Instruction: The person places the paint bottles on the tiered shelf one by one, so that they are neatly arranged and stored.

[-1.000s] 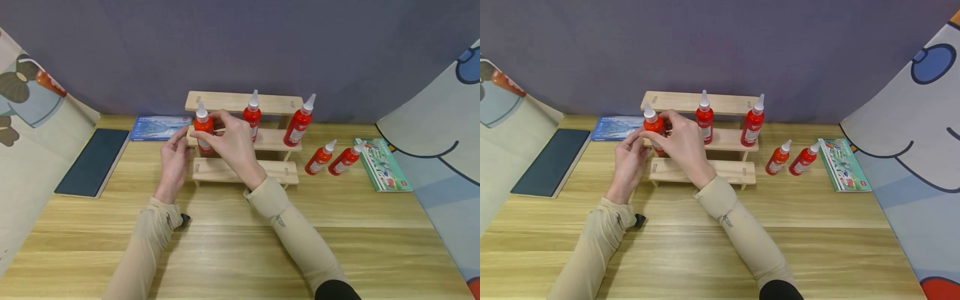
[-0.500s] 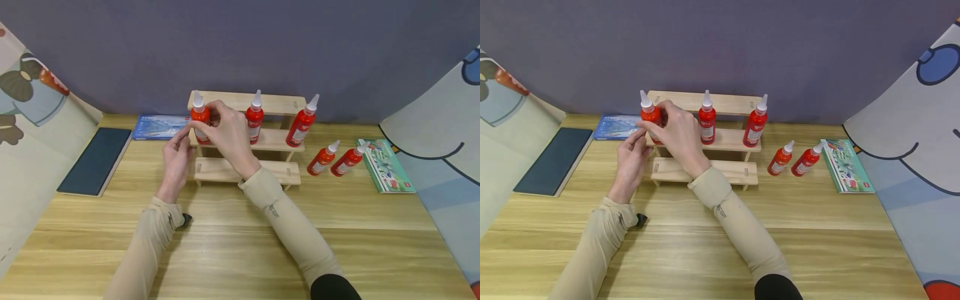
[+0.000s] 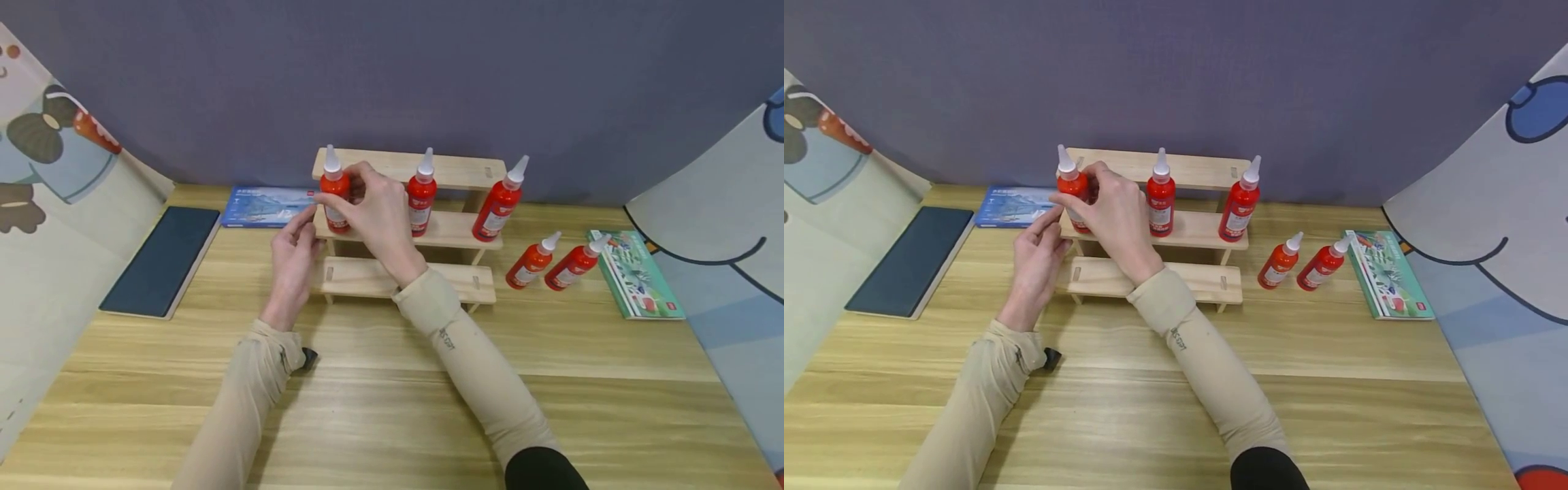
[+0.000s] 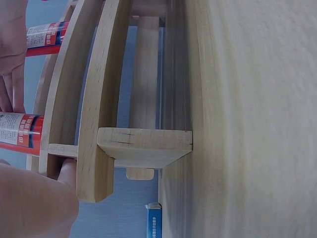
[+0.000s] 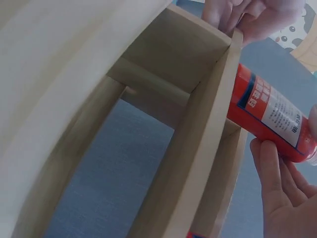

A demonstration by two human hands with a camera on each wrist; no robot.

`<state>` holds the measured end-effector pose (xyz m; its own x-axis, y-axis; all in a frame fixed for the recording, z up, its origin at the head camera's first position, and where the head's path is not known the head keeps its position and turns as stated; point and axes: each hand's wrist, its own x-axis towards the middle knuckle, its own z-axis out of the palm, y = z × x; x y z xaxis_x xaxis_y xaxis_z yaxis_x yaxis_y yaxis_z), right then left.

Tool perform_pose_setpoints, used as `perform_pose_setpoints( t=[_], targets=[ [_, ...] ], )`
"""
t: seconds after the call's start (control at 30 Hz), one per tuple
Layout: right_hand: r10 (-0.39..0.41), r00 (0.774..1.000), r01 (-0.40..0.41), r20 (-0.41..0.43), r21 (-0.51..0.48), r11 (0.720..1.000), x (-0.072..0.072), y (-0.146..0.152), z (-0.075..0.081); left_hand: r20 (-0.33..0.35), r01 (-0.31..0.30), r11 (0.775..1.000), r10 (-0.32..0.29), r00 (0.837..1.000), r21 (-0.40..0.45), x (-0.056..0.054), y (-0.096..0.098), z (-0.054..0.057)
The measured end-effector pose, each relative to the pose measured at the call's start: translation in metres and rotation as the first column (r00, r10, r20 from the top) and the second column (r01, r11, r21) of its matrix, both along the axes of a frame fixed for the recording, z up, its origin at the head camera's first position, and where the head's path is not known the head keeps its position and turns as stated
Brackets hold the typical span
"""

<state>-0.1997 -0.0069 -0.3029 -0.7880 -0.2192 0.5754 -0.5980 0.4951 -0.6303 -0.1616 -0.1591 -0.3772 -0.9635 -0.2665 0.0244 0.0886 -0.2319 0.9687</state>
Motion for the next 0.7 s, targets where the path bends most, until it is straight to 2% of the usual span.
perform_pose_setpoints(
  t=[0.33,0.57,0.7],
  targets=[
    [-0.021,1.0,0.02,0.019,0.028,0.999,-0.0013,0.0008,0.0018,-0.012,0.02,1.0,-0.02,1.0,0.002,0.0013,0.002,0.0008],
    [-0.029,0.997,0.025,0.067,0.055,0.998,0.0011,-0.0003,0.0029,-0.007,0.008,1.0,-0.008,1.0,0.018,0.0003,0.0011,0.0008],
    [-0.026,0.998,0.023,0.055,0.042,0.999,0.0022,-0.0005,0.0023,-0.005,0.003,1.0,-0.003,1.0,0.014,0.0012,0.0003,0.001]
  ],
)
